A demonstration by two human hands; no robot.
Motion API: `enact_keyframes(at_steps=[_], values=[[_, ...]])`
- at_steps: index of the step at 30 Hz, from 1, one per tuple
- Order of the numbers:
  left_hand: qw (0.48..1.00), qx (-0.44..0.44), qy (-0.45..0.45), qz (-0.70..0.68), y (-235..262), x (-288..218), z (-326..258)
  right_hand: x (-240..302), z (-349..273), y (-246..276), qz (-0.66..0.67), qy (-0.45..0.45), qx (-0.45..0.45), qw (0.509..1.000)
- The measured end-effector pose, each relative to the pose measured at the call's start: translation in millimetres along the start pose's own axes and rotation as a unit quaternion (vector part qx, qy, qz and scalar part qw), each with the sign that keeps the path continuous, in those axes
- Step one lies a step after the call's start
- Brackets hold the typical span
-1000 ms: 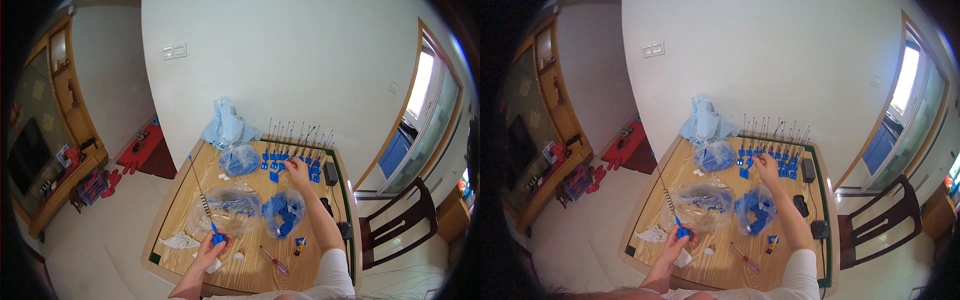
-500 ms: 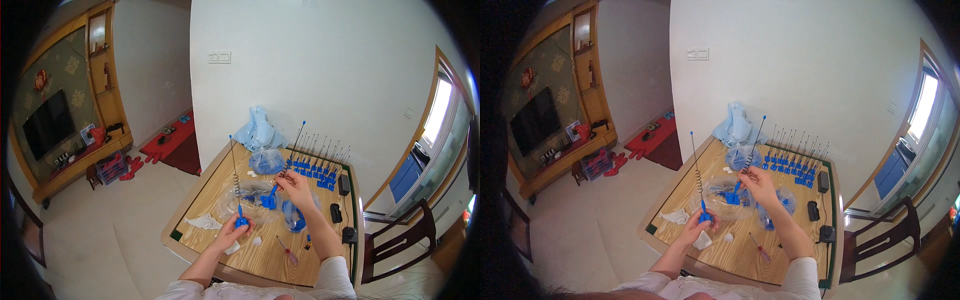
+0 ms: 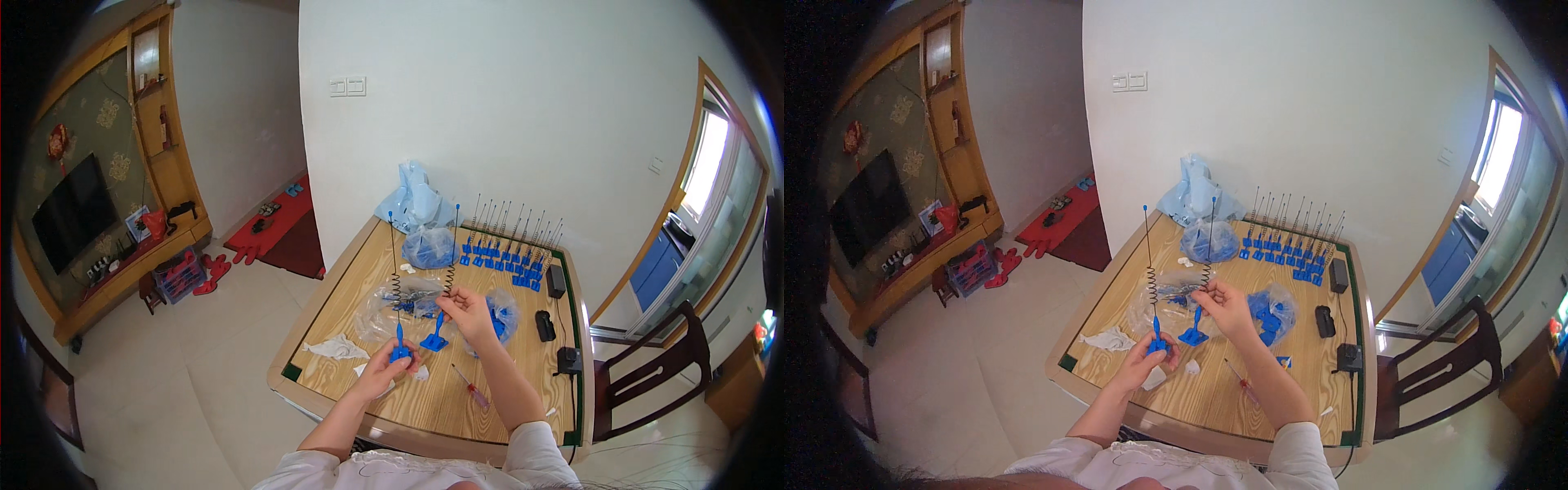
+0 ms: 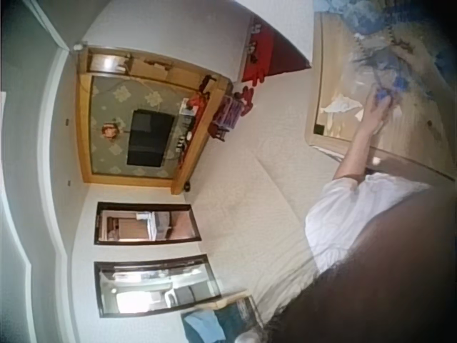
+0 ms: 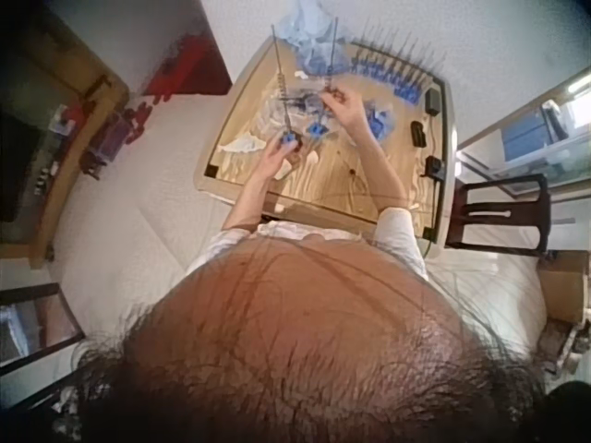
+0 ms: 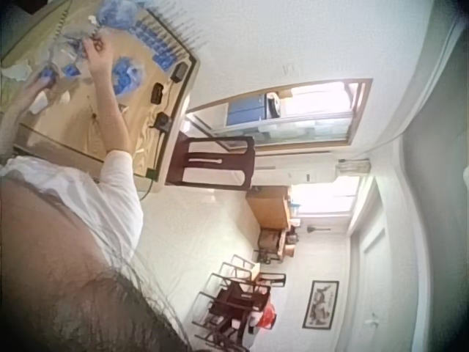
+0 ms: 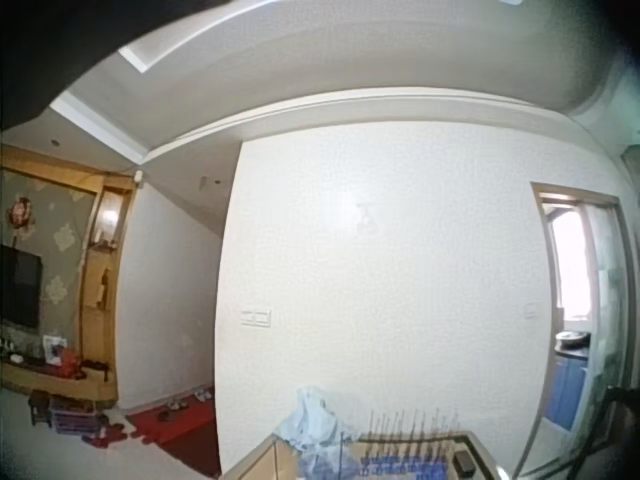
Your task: Assembling a metal spring and rod onto a blue plastic component at a table.
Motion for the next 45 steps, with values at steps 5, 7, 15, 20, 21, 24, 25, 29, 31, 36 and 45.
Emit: enact_keyframes(at_steps=[5, 7, 15, 20, 21, 24, 25, 29, 31, 36, 45], values=[[1.000, 0.001, 0.007, -0.018, -0.7, -1.8, -3.8, 1.9, -3.0, -4.4, 0.002, -0.001, -0.008, 1.000], [1.000, 0.007, 0.005, -0.021, -2.8, -5.3, -5.2, 0.7, -3.3, -5.9, 0.003, -0.007, -0.010, 1.000], [1.000, 0.006, 0.005, -0.003, -0.7, -3.4, -8.5, 2.5, -6.7, -10.2, -0.033, -0.008, -0.015, 0.999], [1.000, 0.009, 0.010, -0.004, 0.1, 0.0, -7.7, 5.9, -8.6, -9.2, -0.025, 0.004, -0.018, 1.000], [1.000, 0.009, 0.011, -0.004, 0.1, -0.7, -8.0, 7.2, -8.8, -10.3, -0.013, 0.001, -0.017, 1.000], [1.000, 0.008, 0.013, -0.006, -1.3, -0.6, -7.5, 2.3, -4.7, -5.5, -0.010, -0.009, 0.013, 1.000], [1.000, 0.003, 0.014, -0.008, -0.5, 0.5, -7.5, 1.8, -3.6, -3.5, -0.010, -0.009, 0.014, 1.000], [1.000, 0.001, 0.011, -0.010, 0.3, 0.3, -6.5, 1.6, -1.8, -0.1, -0.018, 0.004, 0.050, 0.999], [1.000, 0.002, 0.008, -0.005, 1.8, 1.7, -6.1, 0.2, -1.4, 0.6, -0.019, -0.003, 0.054, 0.998], [1.000, 0.006, 0.004, 0.010, 1.3, 0.5, -5.1, -3.1, -0.5, 2.2, -0.004, -0.012, 0.060, 0.998], [1.000, -0.001, 0.023, 0.011, 3.0, 7.7, 3.6, 17.3, 14.6, 42.1, -0.088, 0.011, -0.006, 0.996]])
Point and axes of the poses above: each hand's wrist, its own z-axis towards the middle knuckle, its own y-axis out of the back of the hand, x = y × z, the point moved 5 cm from there along z, towards the middle knuckle, and after that the axes turned 3 degrees about -y, right-handed, at the moved point
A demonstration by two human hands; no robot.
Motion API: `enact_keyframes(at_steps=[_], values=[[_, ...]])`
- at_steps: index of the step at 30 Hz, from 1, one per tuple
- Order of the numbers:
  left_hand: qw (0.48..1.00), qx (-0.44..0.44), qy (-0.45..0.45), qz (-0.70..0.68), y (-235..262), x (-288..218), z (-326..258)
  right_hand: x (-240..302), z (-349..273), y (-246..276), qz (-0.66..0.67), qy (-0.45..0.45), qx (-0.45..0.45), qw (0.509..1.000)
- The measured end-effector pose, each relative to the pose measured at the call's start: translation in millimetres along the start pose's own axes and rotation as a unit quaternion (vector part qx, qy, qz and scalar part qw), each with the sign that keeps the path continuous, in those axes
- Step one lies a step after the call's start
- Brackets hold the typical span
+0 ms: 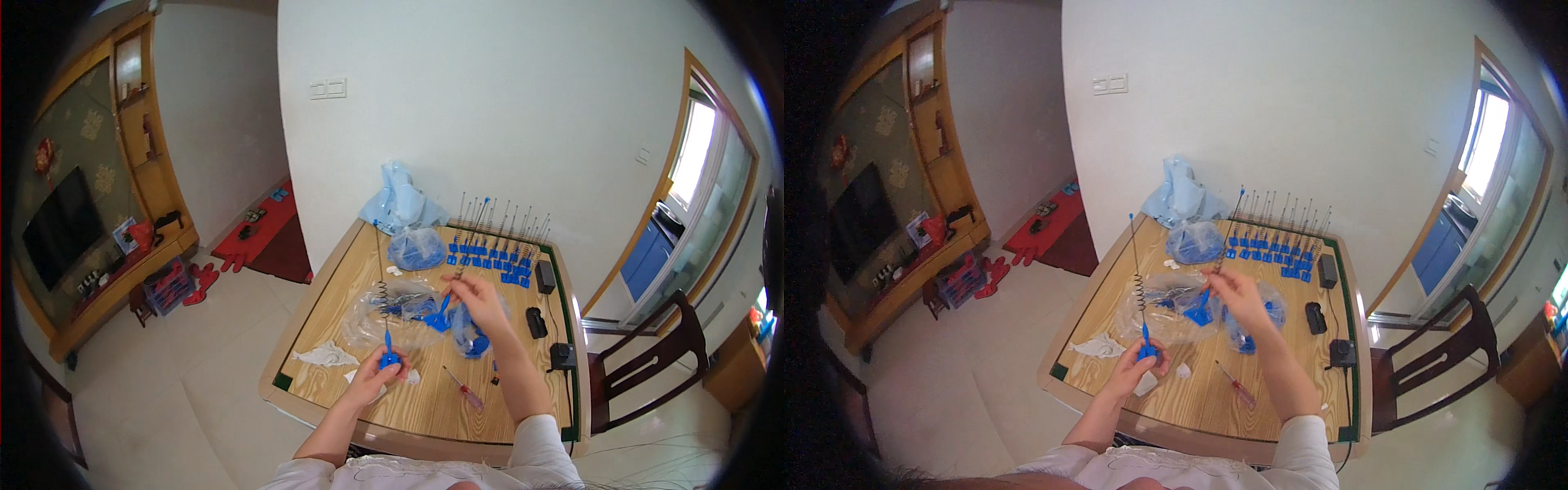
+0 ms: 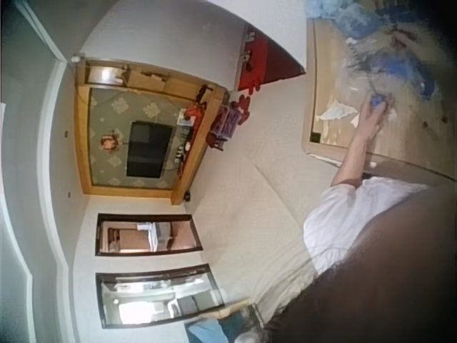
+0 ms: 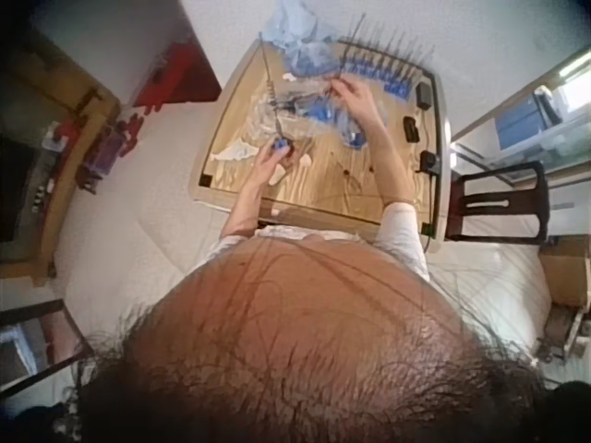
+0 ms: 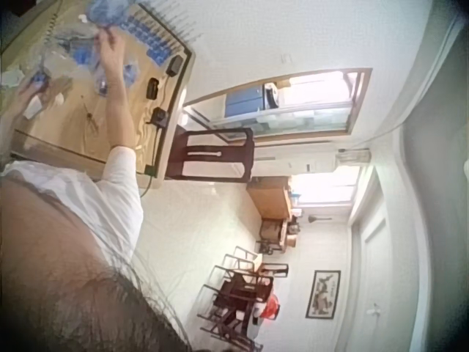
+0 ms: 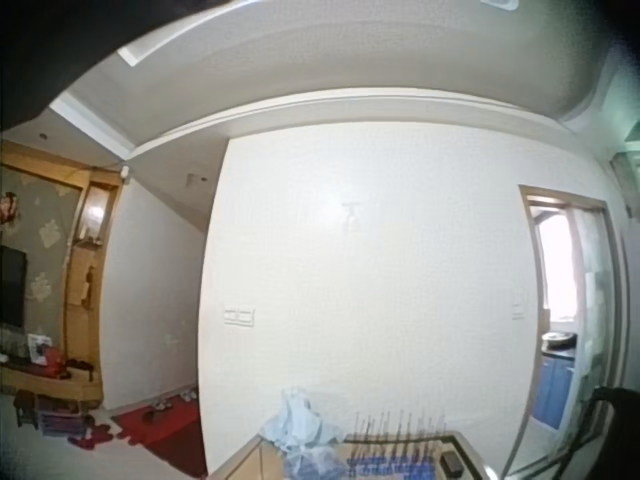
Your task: Assembling a metal spring and rod onto a blue plastic component at a table.
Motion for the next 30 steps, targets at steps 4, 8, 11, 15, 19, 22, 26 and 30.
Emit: enact_keyframes(at_steps=[4, 8, 11, 15, 19, 22, 26, 30], values=[[0.999, 0.008, 0.016, -0.029, 5.2, 10.5, 8.4, 9.3, 37.2, 76.1, -0.108, 0.082, -0.096, 0.986], [0.999, 0.000, 0.033, -0.041, 11.5, 30.5, 23.7, -57.5, 86.4, 157.7, -0.222, 0.061, -0.191, 0.954], [0.998, -0.018, 0.057, -0.029, 16.1, 43.9, 33.1, -121.9, 114.1, 192.4, -0.321, 0.020, -0.235, 0.917], [0.997, -0.009, 0.063, -0.031, 18.3, 58.3, 49.6, -203.1, 132.4, 231.1, -0.345, -0.006, -0.274, 0.898], [0.997, -0.028, 0.061, -0.040, 29.8, 69.5, 61.1, -238.3, 146.1, 233.6, -0.376, -0.020, -0.289, 0.880], [0.996, -0.044, 0.065, -0.034, 37.3, 82.4, 70.8, -258.3, 148.6, 241.7, -0.362, -0.033, -0.308, 0.879], [0.996, -0.054, 0.068, -0.021, 39.8, 84.5, 81.9, -275.9, 154.0, 247.2, -0.347, -0.007, -0.325, 0.880], [0.994, -0.072, 0.077, -0.014, 48.2, 94.5, 83.8, -287.4, 156.0, 249.8, -0.353, -0.015, -0.340, 0.871]])
Point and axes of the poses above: each hand's wrist, its own z-axis towards the middle knuckle, its own y-axis out of the back of the hand, x = y × z, the point moved 5 cm from there along z, towards the middle knuckle, and after that the axes turned 3 degrees about -y, right-handed, at the moved point
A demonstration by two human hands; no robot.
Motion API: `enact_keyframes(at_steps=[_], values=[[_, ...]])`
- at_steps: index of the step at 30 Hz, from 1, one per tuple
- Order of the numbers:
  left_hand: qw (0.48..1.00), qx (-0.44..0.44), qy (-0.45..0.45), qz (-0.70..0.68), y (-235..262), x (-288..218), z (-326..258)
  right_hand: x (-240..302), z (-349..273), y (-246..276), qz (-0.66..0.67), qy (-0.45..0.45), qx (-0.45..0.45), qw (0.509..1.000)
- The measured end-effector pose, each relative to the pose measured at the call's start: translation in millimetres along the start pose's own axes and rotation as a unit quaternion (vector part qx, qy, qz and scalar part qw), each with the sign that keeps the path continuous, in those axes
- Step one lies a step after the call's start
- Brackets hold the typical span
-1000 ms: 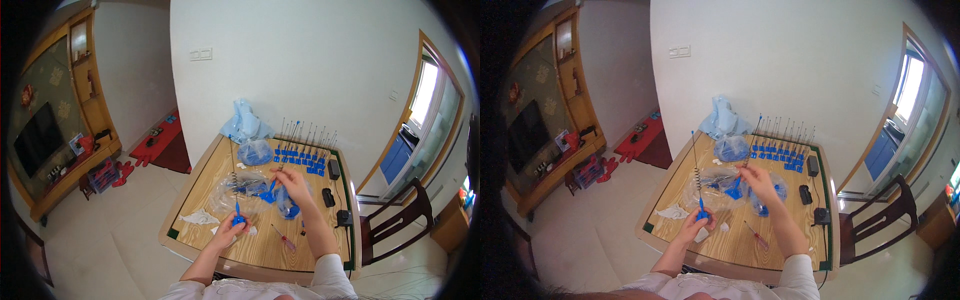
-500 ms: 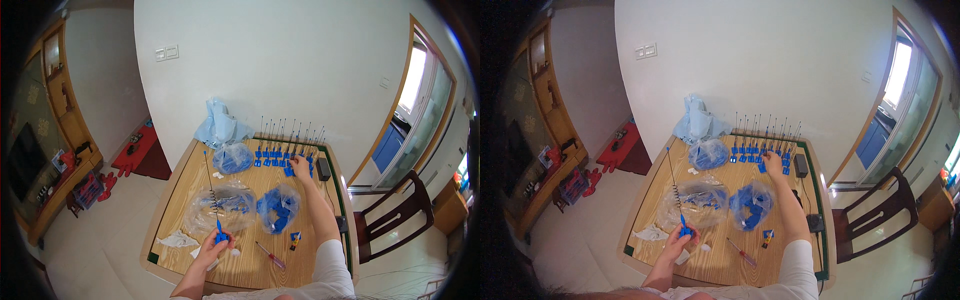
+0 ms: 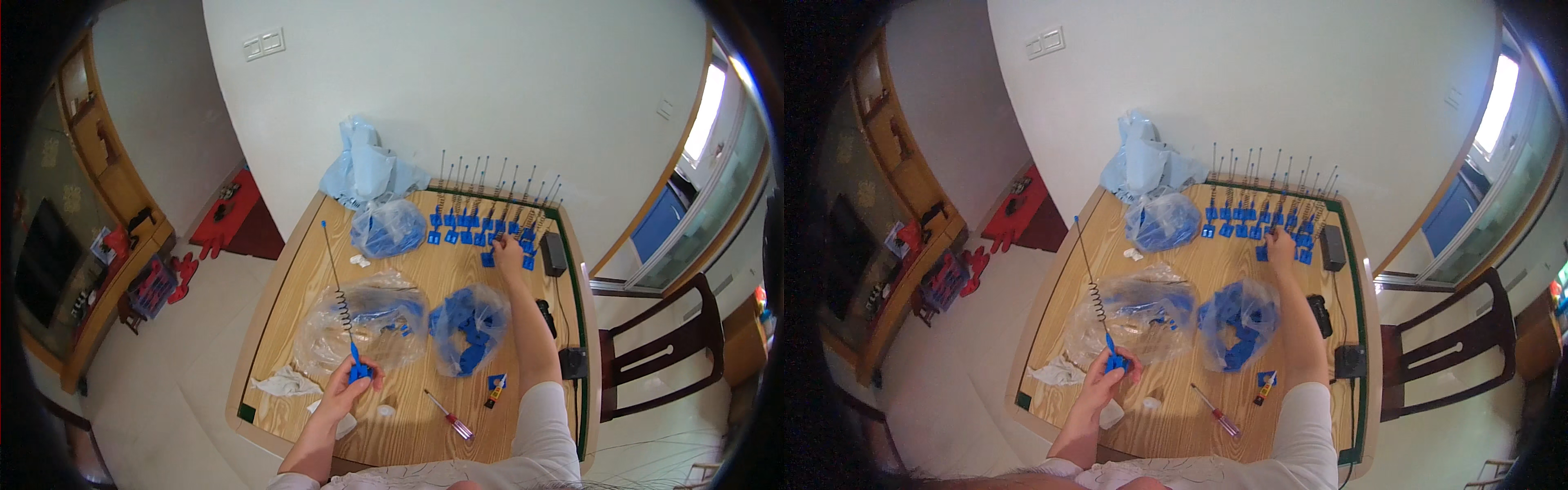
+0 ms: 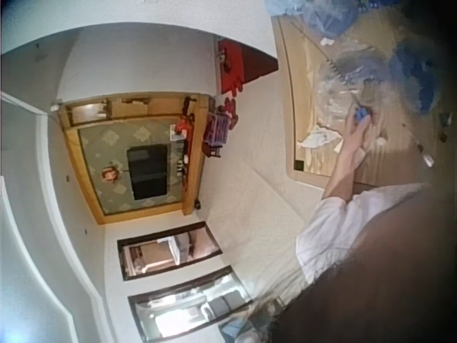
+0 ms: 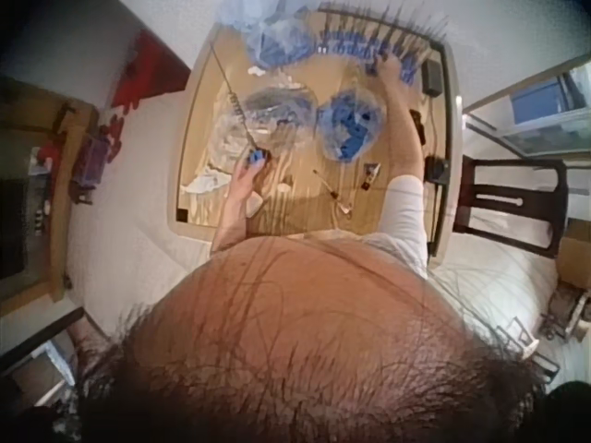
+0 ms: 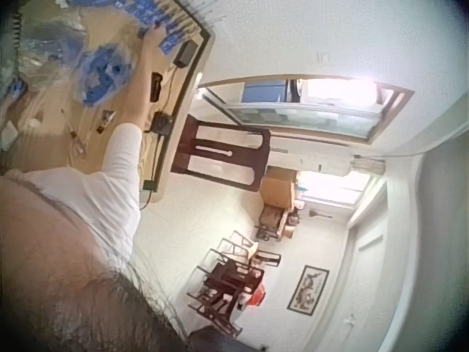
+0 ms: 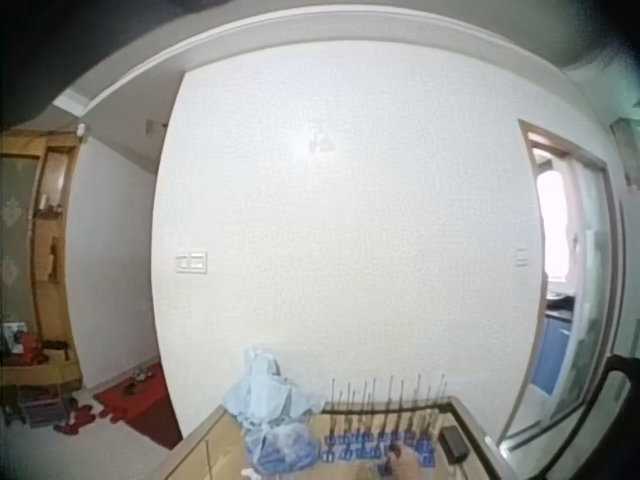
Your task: Assembling a metal spring and rod onto a blue plastic component at a table.
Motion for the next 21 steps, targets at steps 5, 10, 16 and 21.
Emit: enact_keyframes(at_steps=[5, 10, 16, 21], values=[[0.997, 0.044, -0.004, -0.060, -1.8, -2.7, 7.0, -7.9, -3.3, 6.5, -0.040, -0.010, -0.022, 0.999], [0.996, 0.025, -0.005, -0.088, -1.5, -11.2, 2.4, 7.5, -24.3, 29.4, -0.022, -0.042, 0.017, 0.999], [0.987, 0.057, -0.006, -0.151, -11.3, -24.2, -8.9, 60.5, -52.6, 83.2, 0.015, -0.011, 0.080, 0.997], [0.972, 0.111, -0.009, -0.205, -15.8, -34.9, -18.4, 132.8, -98.7, 103.4, 0.048, -0.043, 0.171, 0.983]])
Point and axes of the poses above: each hand's wrist, its own z-axis towards the middle knuckle, its own y-axis out of the back of the hand, x = y × z, the point moved 5 cm from there along z, towards the middle knuckle, and after that the axes turned 3 degrees about -y, right-handed, at the moved point
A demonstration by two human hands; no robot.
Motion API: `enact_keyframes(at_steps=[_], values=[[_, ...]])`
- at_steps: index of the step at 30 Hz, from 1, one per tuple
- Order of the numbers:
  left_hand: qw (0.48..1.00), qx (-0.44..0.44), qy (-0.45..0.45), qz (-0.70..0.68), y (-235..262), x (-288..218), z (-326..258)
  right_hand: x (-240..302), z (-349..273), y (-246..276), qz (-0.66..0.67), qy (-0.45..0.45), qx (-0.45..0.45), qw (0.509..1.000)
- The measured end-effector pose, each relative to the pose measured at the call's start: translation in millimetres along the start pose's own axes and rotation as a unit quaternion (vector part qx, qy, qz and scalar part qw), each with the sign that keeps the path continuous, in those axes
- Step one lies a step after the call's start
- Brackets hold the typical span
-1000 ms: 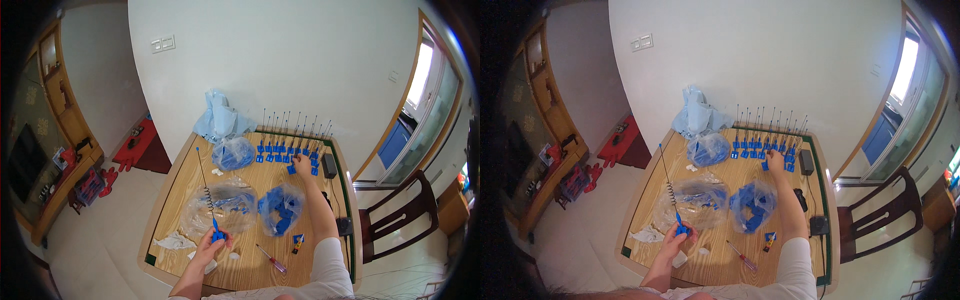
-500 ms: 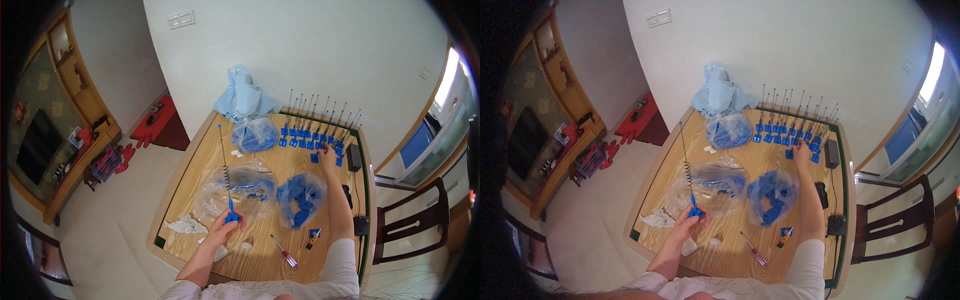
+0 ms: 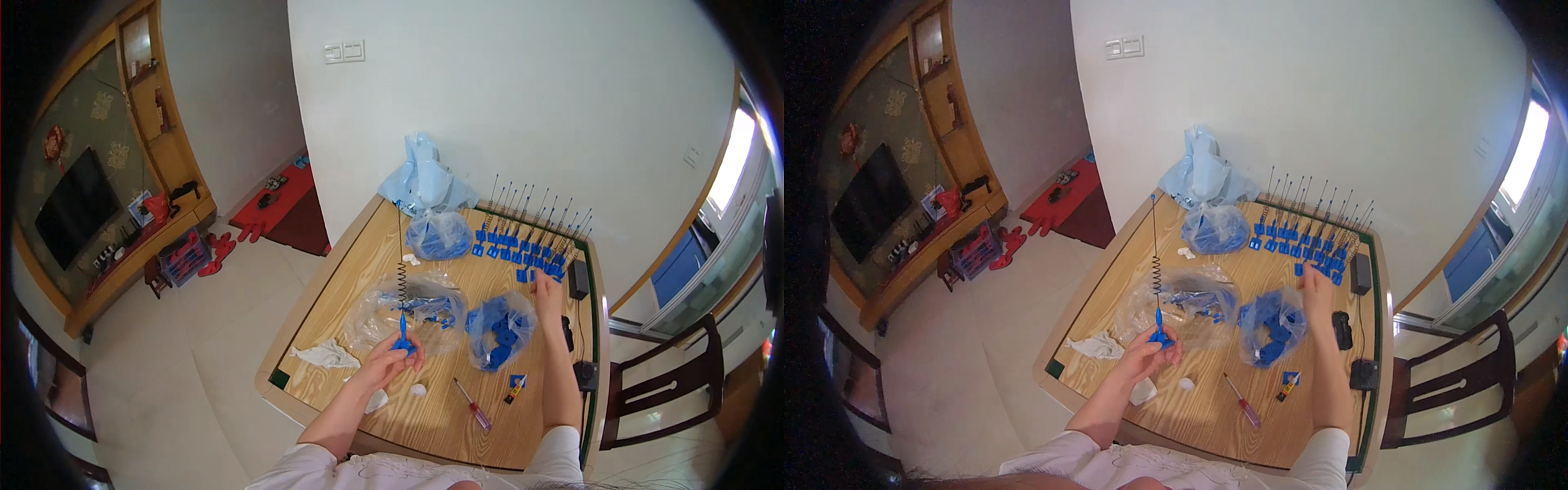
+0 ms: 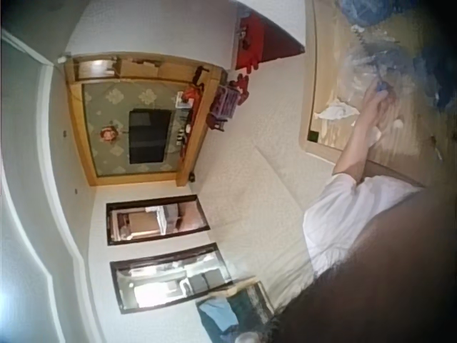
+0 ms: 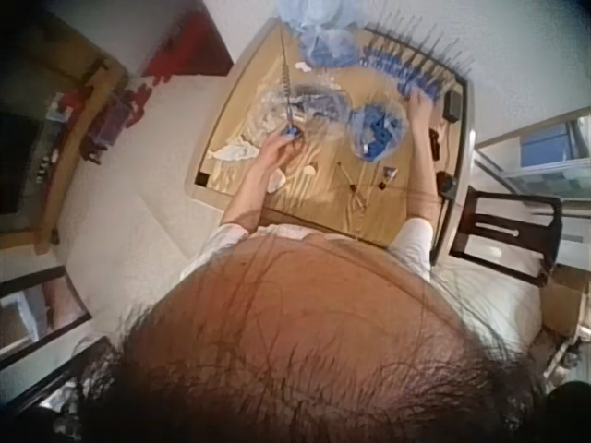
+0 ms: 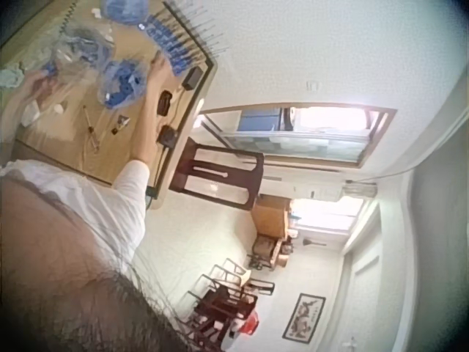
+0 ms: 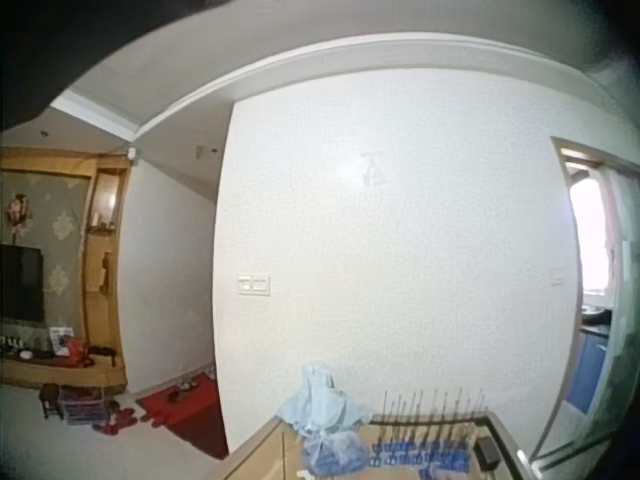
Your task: Assembling a metal spring and rod onto a blue plastic component at a table.
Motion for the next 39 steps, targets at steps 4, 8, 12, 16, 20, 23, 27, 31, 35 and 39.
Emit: enact_keyframes(at_steps=[4, 8, 12, 16, 20, 23, 27, 31, 35, 39], values=[[1.000, 0.020, 0.001, -0.003, -9.4, -8.2, -8.5, 89.8, -62.5, -25.3, 0.238, 0.156, 0.052, 0.957], [0.999, 0.028, 0.017, -0.008, -25.9, -8.9, -7.5, 157.6, -121.5, -65.5, 0.212, 0.162, 0.211, 0.940], [0.999, 0.007, 0.040, -0.030, -40.4, -9.9, -3.5, 181.8, -143.2, -80.8, 0.229, 0.260, 0.199, 0.917], [0.999, 0.012, 0.028, -0.031, -48.9, -14.1, 0.2, 191.3, -151.6, -85.3, 0.279, 0.110, 0.304, 0.904], [0.992, 0.065, 0.052, -0.095, -56.2, -16.5, 2.4, 194.2, -154.9, -80.0, 0.286, 0.116, 0.287, 0.907], [0.991, 0.089, 0.052, -0.083, -61.6, -17.9, 1.7, 199.2, -161.1, -74.3, 0.299, 0.116, 0.277, 0.906], [0.990, 0.101, 0.058, -0.084, -64.7, -16.3, 1.5, 201.7, -164.5, -68.2, 0.286, 0.131, 0.271, 0.910], [0.989, 0.104, 0.061, -0.081, -66.2, -14.5, 1.7, 199.8, -166.7, -65.1, 0.289, 0.126, 0.266, 0.911], [0.992, 0.095, 0.050, -0.064, -67.1, -13.1, 3.1, 197.3, -165.7, -63.3, 0.279, 0.156, 0.253, 0.913], [0.999, 0.031, 0.009, 0.041, -69.2, -18.0, 2.1, 197.6, -168.5, -56.5, 0.293, 0.108, 0.266, 0.912]])
Point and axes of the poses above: each hand's wrist, its own z-axis towards the middle knuckle, its own y-axis out of the back of the hand, x = y × z, the point moved 5 cm from there along z, towards the middle knuckle, and after that the axes turned 3 degrees about -y, right-handed, at the moved point
